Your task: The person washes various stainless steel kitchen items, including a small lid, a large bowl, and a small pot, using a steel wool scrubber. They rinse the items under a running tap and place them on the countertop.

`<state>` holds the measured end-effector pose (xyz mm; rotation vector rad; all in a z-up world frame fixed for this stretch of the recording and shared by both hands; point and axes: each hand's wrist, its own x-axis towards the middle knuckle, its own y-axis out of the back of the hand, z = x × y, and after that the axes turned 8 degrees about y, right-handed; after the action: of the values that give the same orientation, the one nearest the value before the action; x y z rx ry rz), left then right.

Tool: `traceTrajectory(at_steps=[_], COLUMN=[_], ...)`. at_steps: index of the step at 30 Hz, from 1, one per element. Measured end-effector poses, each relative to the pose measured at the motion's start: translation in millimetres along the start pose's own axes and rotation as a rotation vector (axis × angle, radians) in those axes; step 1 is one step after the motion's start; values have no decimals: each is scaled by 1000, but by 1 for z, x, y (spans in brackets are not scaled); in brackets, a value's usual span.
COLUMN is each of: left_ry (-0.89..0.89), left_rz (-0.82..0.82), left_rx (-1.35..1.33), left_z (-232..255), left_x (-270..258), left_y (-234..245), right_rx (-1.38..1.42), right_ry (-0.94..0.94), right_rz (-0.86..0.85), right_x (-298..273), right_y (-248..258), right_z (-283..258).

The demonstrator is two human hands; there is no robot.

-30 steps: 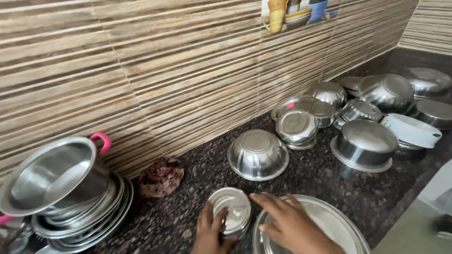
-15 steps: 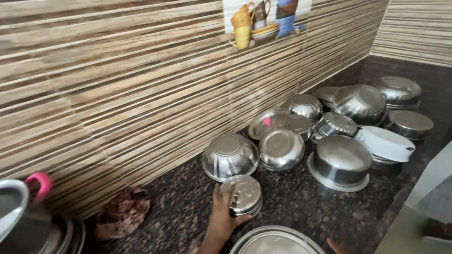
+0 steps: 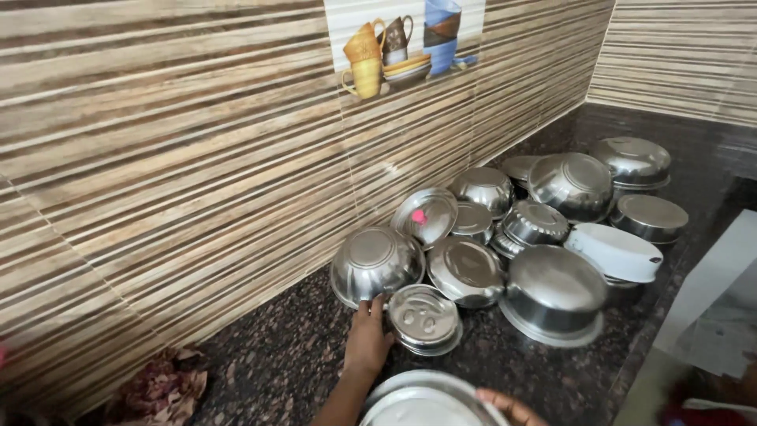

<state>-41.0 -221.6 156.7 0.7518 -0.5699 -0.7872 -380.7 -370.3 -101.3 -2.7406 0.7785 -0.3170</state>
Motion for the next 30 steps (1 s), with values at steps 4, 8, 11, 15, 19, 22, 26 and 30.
traceTrajectory(at_steps=[4, 8, 11, 15, 19, 22, 26, 30], left_ry=[-5, 34, 52, 107, 82, 83, -151, -308], left_rz=[12, -88, -80, -20, 72, 62, -2, 275], left_rx=[12, 80, -24, -273, -265, -187, -202, -189], left_z=[0, -17, -25, -19, -36, -35, -38, -60], left_x=[20, 47, 44, 16, -22, -70, -131, -182], left_y=[0, -18, -23, 8, 34, 53, 33, -87], right_rx=[-212, -83, 69, 154, -30, -368, -1058, -1245], right_ry=[-15, 33, 275, 395, 678, 481, 379, 192], right_rz=[388, 764, 905, 1033, 853, 817, 815, 844], right_x=[9, 33, 63, 121, 154, 153, 147, 141], right_y=[-98, -119, -105, -111, -78, -78, -78, -95], right_z=[-179, -275, -262, -247, -204, -211, -207, -214])
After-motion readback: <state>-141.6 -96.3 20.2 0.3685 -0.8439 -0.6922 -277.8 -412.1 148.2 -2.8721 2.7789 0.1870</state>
